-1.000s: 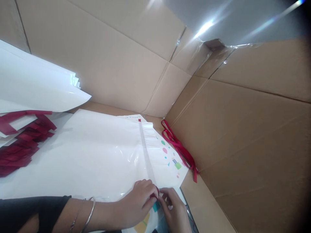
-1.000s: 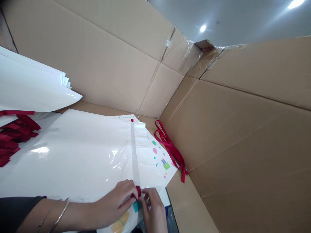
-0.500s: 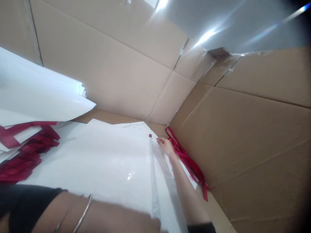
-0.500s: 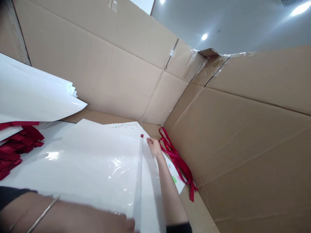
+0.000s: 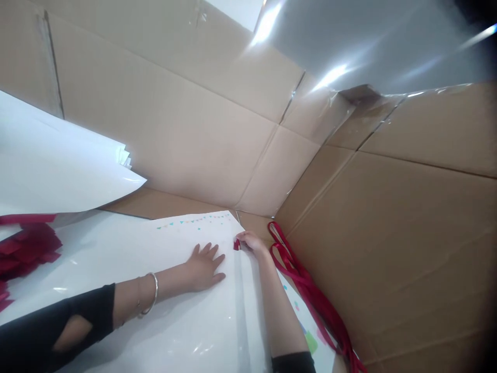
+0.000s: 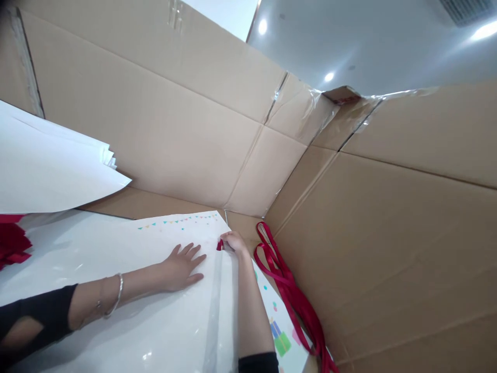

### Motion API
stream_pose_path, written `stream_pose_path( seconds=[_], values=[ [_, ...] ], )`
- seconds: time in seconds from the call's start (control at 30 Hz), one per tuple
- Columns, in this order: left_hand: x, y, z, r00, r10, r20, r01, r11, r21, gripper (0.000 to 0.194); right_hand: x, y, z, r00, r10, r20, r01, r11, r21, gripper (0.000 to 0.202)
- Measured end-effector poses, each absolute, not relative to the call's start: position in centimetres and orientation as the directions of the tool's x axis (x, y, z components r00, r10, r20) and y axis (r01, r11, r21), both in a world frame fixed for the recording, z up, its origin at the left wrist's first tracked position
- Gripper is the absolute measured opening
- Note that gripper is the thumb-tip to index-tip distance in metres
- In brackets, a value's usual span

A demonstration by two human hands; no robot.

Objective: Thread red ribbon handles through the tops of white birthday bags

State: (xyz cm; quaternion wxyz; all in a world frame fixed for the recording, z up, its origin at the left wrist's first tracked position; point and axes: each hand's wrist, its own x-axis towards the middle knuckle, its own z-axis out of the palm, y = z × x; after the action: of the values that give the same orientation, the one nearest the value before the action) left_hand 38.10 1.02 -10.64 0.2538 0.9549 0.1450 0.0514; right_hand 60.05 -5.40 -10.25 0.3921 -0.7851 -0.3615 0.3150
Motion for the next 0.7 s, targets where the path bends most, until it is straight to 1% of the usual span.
stream_pose_path(
  seconds=[0.1,0.13,0.23,0.33,0.5,0.6,0.7],
  values=[
    [41.1,1.7,-9.2,0.920,0.380,0.093,0.253,-0.759,0.600,0.031,60.5,-5.3,-10.6,0.518,0.825,-0.226,0.280,-0.414,-0.866,0.024],
    [42.6,2.1,-8.8,0.908,0.405,0.109,0.248,-0.728,0.639,0.028,60.6,-5.4,-10.6,0.510,0.830,-0.228,0.270,-0.406,-0.873,0.023],
    [46.8,3.0,-8.8,0.898,0.425,0.116,0.196,-0.622,0.758,0.026,60.7,-5.7,-10.4,0.486,0.845,-0.223,0.254,-0.380,-0.889,0.023],
    [48.9,3.4,-9.8,0.908,0.409,0.094,0.146,-0.518,0.843,0.028,60.9,-5.8,-10.3,0.477,0.853,-0.212,0.253,-0.364,-0.896,0.023],
    [49.2,4.3,-11.3,0.924,0.381,0.032,0.120,-0.369,0.922,0.025,61.0,-5.7,-10.5,0.458,0.863,-0.211,0.268,-0.361,-0.893,0.025],
    [49.0,4.9,-11.5,0.934,0.358,-0.008,0.127,-0.309,0.943,0.026,60.8,-5.7,-10.5,0.441,0.872,-0.213,0.269,-0.354,-0.896,0.026],
    [49.0,5.3,-11.4,0.931,0.364,-0.022,0.127,-0.267,0.955,0.027,60.5,-5.8,-10.2,0.426,0.880,-0.211,0.264,-0.344,-0.901,0.025]
  ],
)
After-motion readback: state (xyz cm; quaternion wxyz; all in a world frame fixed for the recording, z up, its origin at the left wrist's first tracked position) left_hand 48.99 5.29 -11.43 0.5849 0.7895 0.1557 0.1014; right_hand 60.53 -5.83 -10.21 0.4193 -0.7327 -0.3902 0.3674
